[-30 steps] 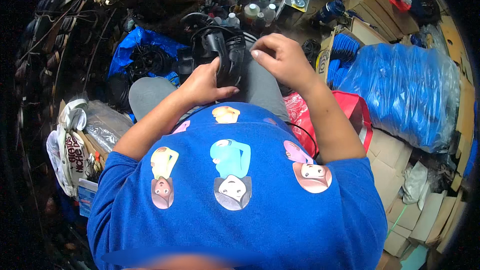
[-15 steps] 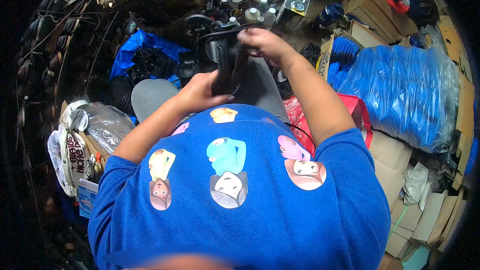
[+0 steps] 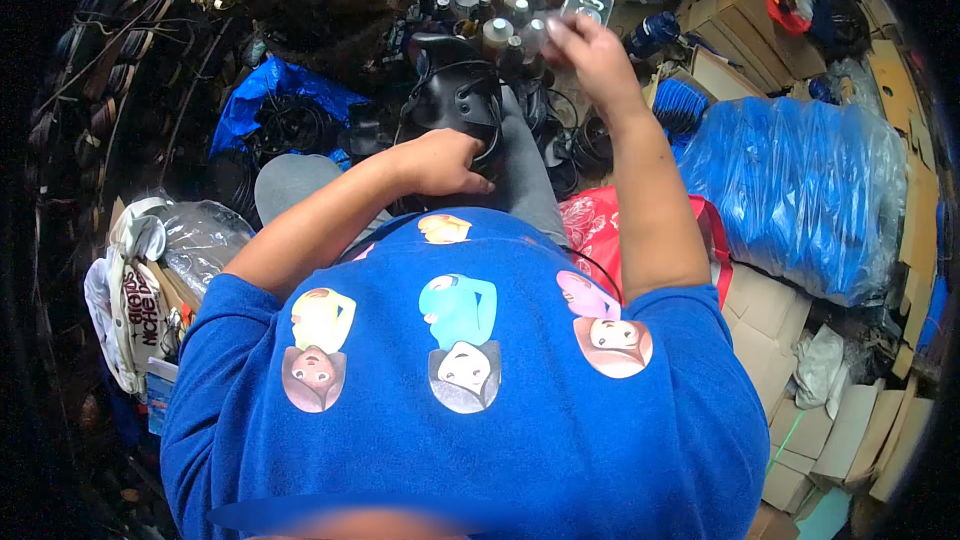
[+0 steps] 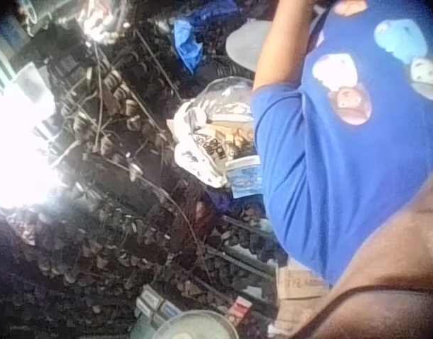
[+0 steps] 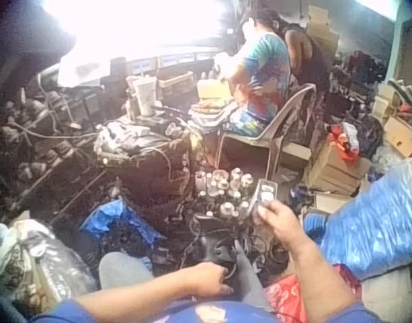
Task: The recorder is assembling shoe components, inspecting finished shoes, and organizing them in a manufacturing workshop.
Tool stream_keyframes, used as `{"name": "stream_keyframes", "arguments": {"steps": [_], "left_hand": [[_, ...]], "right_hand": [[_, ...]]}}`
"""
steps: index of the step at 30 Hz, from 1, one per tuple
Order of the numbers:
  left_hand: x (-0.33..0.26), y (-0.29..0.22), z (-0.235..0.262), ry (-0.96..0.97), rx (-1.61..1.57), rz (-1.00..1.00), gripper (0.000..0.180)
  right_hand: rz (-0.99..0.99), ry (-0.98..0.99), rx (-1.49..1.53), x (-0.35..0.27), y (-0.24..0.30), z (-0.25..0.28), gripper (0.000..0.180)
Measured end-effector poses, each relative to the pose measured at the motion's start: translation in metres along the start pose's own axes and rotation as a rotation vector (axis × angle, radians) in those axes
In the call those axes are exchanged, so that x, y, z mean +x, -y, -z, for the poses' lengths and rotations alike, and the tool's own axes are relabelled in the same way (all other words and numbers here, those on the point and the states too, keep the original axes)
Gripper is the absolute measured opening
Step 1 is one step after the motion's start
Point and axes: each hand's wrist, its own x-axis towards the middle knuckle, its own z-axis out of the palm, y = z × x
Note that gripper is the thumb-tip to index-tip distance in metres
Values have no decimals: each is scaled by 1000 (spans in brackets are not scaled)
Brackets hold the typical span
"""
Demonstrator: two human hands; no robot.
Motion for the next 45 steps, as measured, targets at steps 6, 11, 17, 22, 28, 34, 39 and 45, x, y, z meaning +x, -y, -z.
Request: {"name": "stream_keyframes", "arguments": {"steps": [6,11,17,22,28,34,39,45], "left_hand": [[-13,-25,-10,-18,52,-47,38],[-3,-34,-14,-43,56,13,34],[-1,-33,-17,-105,55,-15,36],[0,-31,-17,-104,38,-62,35],[-14,35,1,-924,-525,-56,37],[24,79,-25,-393,-1466,203,40],[17,54,-3,-449,-1686,68,36],[33,75,-5,-476,-1588,-46,30]], "right_hand": [[-532,223,-202,-41,-48,-24,62],[-126,4,-65,-34,-43,-50,43],[345,-269,-76,-31,-31,-54,12],[154,-39,462,-37,-3,-92,13],[-103,-78,770,-25,-14,-75,14],[-206,36,1160,-20,-34,-52,19],[-170,57,1170,-27,-28,-52,19],[-146,68,1010,-27,-18,-58,11]]}}
